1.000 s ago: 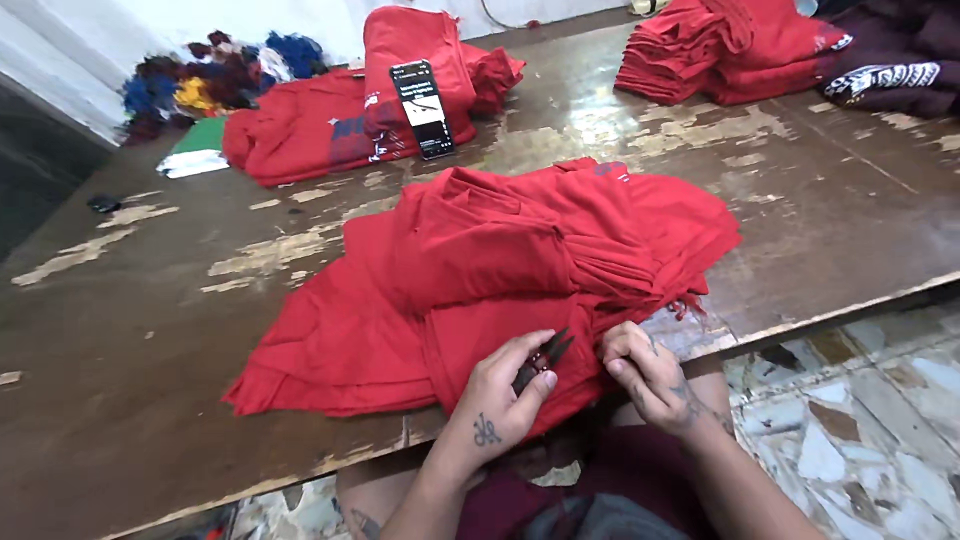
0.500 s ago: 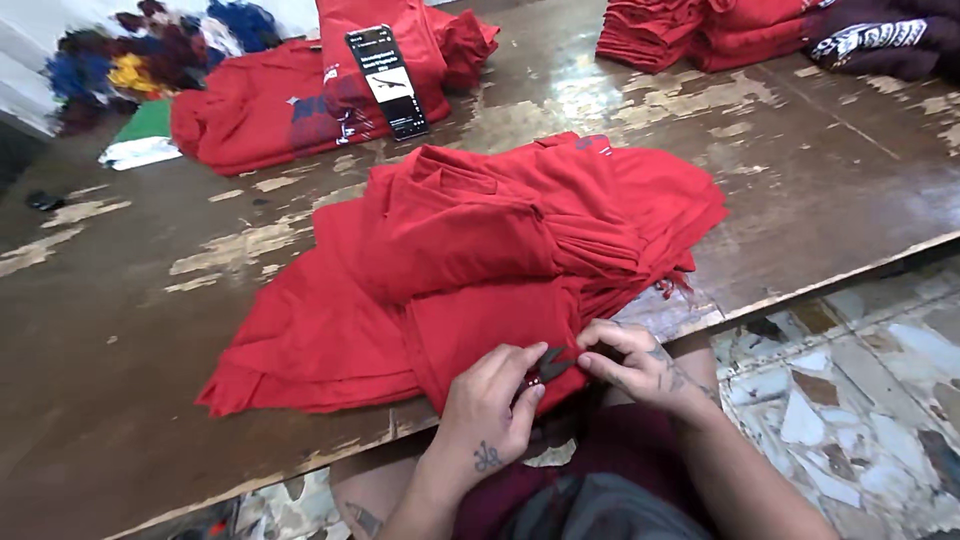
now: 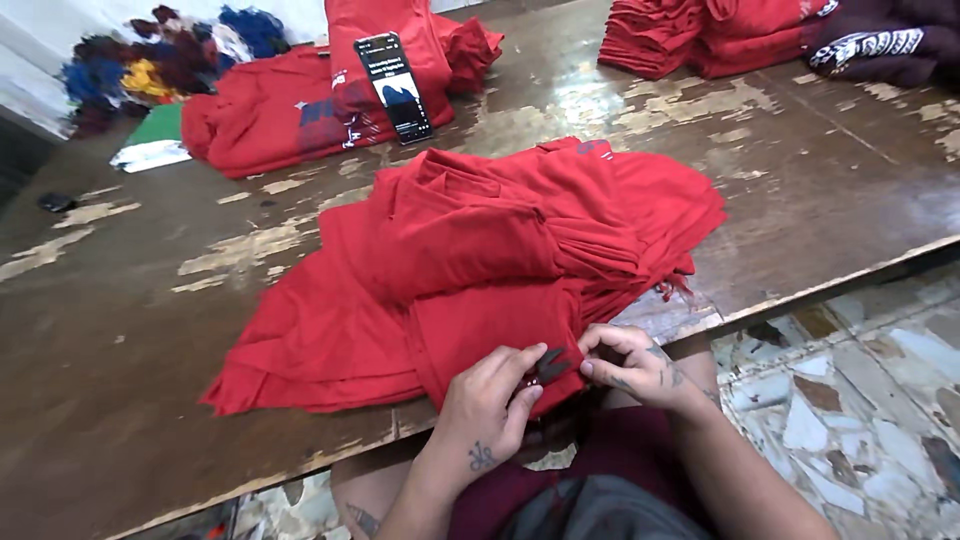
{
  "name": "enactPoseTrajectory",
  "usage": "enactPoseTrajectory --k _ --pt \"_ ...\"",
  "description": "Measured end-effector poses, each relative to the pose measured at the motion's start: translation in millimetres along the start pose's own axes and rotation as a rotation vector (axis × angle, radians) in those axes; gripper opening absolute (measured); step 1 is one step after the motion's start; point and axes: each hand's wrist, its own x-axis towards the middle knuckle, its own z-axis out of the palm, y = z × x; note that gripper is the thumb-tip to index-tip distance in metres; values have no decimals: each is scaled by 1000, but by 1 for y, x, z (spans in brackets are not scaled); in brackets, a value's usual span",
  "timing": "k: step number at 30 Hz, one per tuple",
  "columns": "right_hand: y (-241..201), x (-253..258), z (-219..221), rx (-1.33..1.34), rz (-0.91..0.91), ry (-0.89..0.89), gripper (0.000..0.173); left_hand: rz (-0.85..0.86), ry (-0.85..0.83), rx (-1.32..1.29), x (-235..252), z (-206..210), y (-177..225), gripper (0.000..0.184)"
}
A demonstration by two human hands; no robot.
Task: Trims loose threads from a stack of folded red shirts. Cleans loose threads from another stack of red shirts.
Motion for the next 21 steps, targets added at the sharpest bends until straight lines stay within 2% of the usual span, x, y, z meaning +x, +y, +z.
enactPoseTrajectory --k 8,12,15,18,21 --pt "0 -3 -4 22 12 -50 16 54 61 110 -2 6 4 30" --pt "-15 -10 -15 -355 -12 -20 23 -48 30 191 -3 -3 11 36" --pt "-34 -8 -16 -577 -82 62 37 -45 -64 238 2 -14 15 17" --pt "-44 8 -2 -682 -153 51 52 13 -143 164 25 -28 19 14" --pt "-21 25 9 -584 -203 87 25 -1 -169 -13 52 -32 22 16"
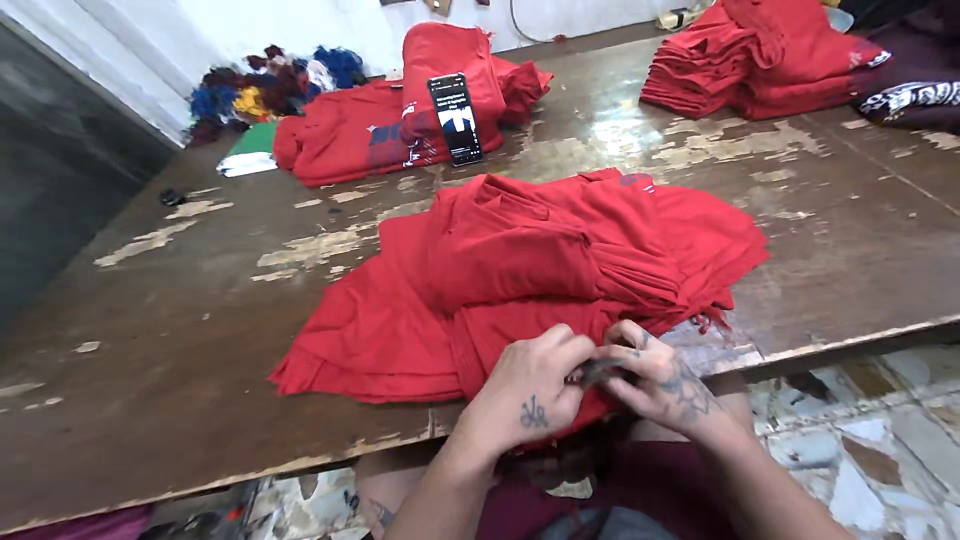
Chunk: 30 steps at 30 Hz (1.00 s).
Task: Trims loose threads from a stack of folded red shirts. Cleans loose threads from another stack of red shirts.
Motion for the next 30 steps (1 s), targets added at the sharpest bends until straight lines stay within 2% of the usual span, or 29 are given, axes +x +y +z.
enactPoseTrajectory --k 2,4,6,11,14,15,17,20,22,27,30 --pt "16 0 5 317 43 42 19 -97 76 -318 14 7 -7 18" --pt "25 -4 3 622 98 28 17 -268 217 -689 20 17 -18 23" --pt "25 -4 2 759 149 3 21 -378 305 -884 22 17 -20 23" --pt "16 6 3 714 220 12 42 -434 315 -940 22 19 -15 20" --pt "24 2 2 953 203 10 64 -505 393 -973 24 19 -12 17" --pt "25 0 1 978 175 -3 67 -512 399 -977 25 20 -11 17" --pt "22 1 -1 783 107 -10 60 -512 383 -975 26 20 -11 16" --pt "11 7 0 47 37 66 42 -514 323 -937 26 19 -11 15" --pt "11 8 -4 -222 -8 73 26 -494 276 -878 26 20 -11 16" --pt "4 -17 -64 -225 22 -74 23 -357 162 -735 21 23 -13 21" --pt "4 -24 -77 -216 67 -122 24 -330 166 -722 21 25 -15 22"
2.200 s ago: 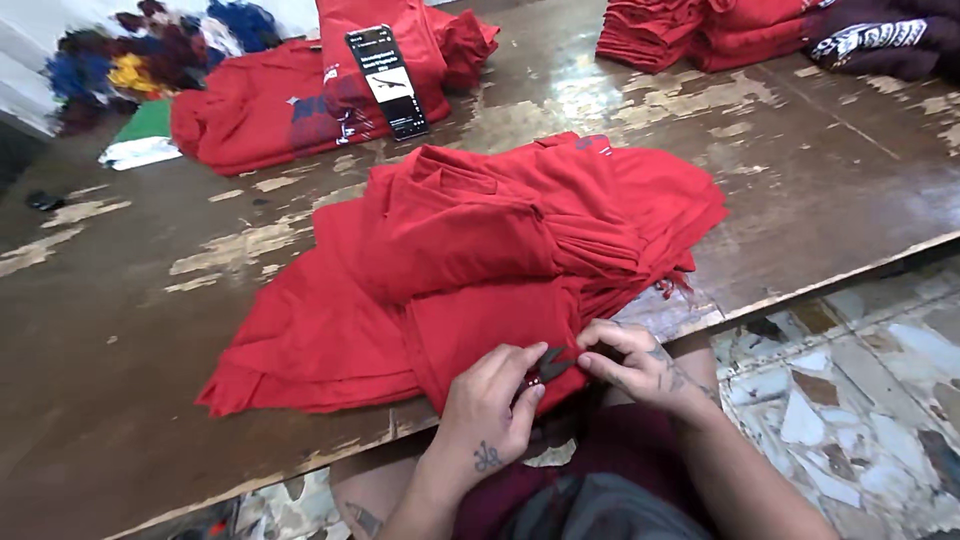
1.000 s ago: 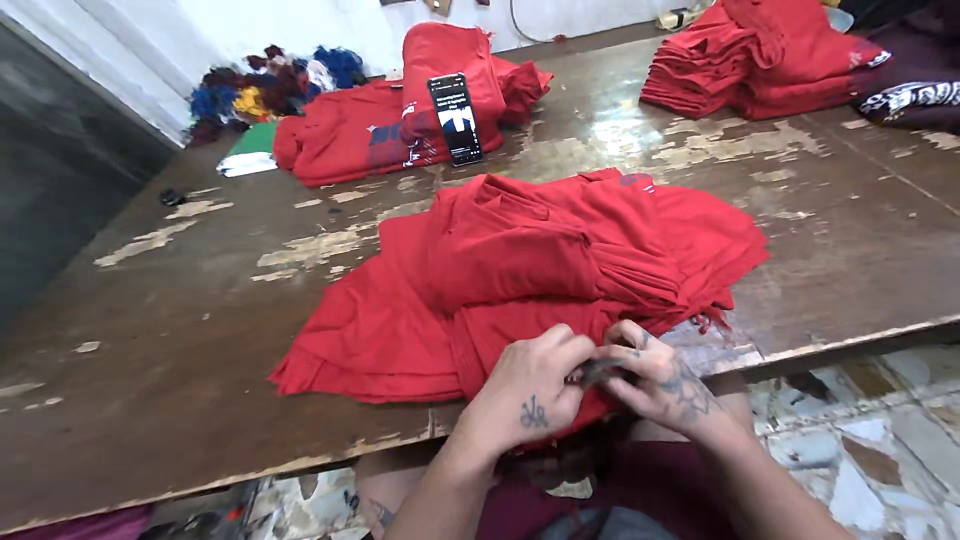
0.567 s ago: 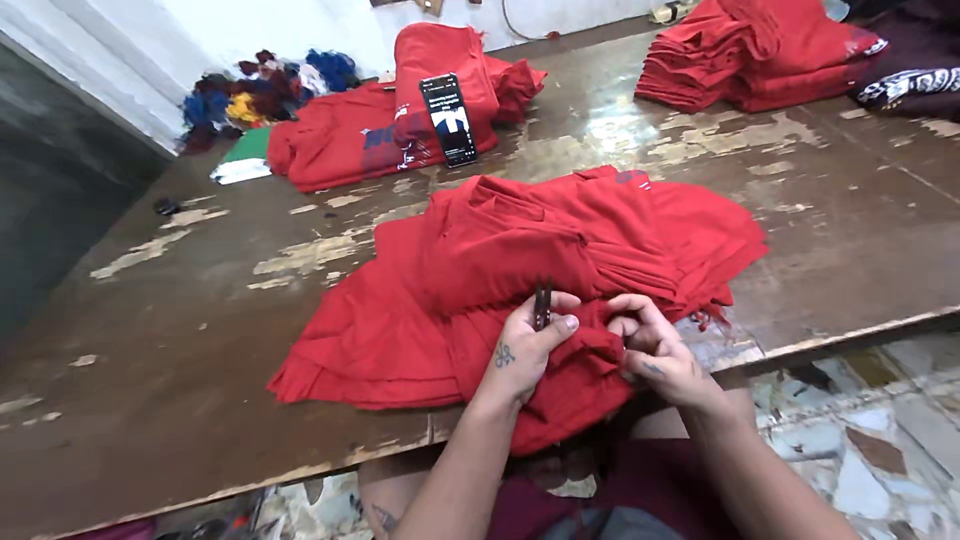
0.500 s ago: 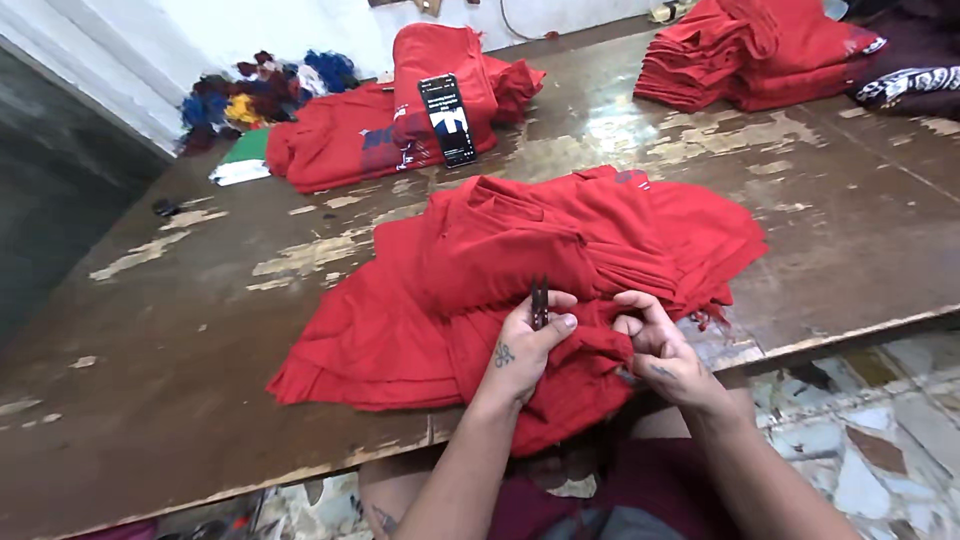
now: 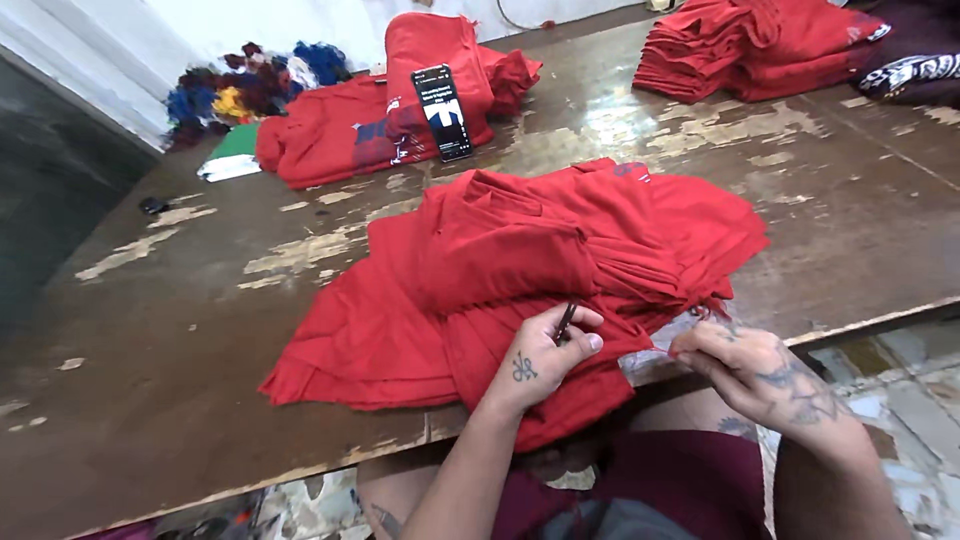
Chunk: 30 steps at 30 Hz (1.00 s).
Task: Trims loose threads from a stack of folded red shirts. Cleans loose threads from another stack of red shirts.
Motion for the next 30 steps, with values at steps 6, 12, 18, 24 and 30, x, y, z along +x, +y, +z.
enactPoseTrajectory --k 6,12,18,24,30 --pt "-8 31 53 -60 -28 190 31 -52 73 -23 2 4 -1 20" --pt "7 14 13 15 -60 53 23 87 28 197 -10 11 -5 24" --pt "-8 14 3 -49 9 69 30 39 86 64 -6 8 -4 21" --pt "-4 28 43 -130 -35 102 23 8 77 31 -4 7 -3 22" --pt "-15 1 6 -163 -21 41 23 160 -10 552 -20 6 -10 38"
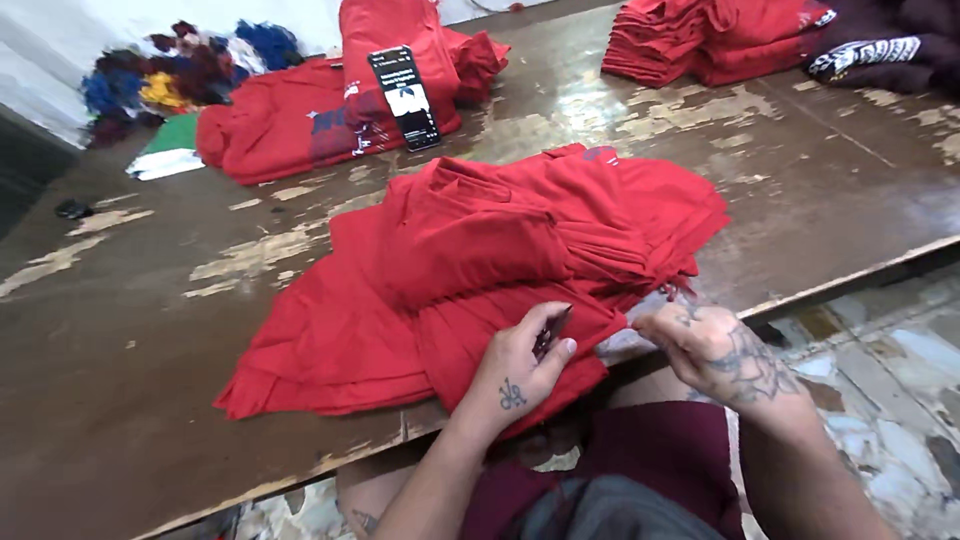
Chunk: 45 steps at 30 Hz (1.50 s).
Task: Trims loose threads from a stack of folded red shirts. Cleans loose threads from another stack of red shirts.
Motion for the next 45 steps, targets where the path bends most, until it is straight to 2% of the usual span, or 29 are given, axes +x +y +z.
enactPoseTrajectory --k 2,5,9,13,19,23,25,27,29,31,32,33,35,36,37,38,40,41,43,45 --pt "-2 -5 1 33 -43 54 24 36 -49 238 -1 -6 8 49" --pt "-7 -9 8 58 -62 207 19 206 -10 441 -2 -20 21 35" --pt "-17 -10 11 86 -53 297 16 406 -2 534 -3 -31 38 29" --pt "-23 -5 14 96 -81 330 17 471 66 644 -1 -26 43 28" --pt "-32 0 15 103 -72 371 17 460 77 675 -6 -24 49 28" --pt "-43 -1 16 229 -151 394 19 385 159 773 -5 -21 39 28" --pt "-46 -11 7 325 -206 259 31 277 151 641 -8 -26 32 31" --pt "-45 -25 1 351 -231 140 40 153 149 404 -17 -28 26 44" --pt "-40 -34 1 313 -226 117 30 73 20 363 -26 -31 20 46" --pt "-35 -35 1 312 -262 105 32 19 -314 388 -28 -42 13 27" --pt "-35 -31 1 327 -297 99 39 27 -354 369 -26 -52 10 16" --pt "-37 -25 2 339 -340 95 45 53 -193 322 -25 -65 8 10" --pt "-47 -3 6 364 -417 36 37 59 515 -20 -24 -82 13 9" --pt "-51 13 11 366 -444 2 31 122 820 -214 -18 -89 21 7" --pt "-55 34 18 350 -450 -19 28 204 965 -346 -11 -93 33 11" --pt "-55 56 25 288 -439 -27 26 271 966 -388 -7 -91 44 11" --pt "-49 98 39 108 -374 -9 26 292 734 -251 -8 -71 50 7" --pt "-42 115 48 43 -332 17 27 258 604 -158 -5 -63 44 12" --pt "-24 150 68 -32 -200 -75 36 63 403 36 6 -58 16 26" --pt "-12 182 83 -64 -19 -322 49 -178 299 169 14 -57 -29 33"
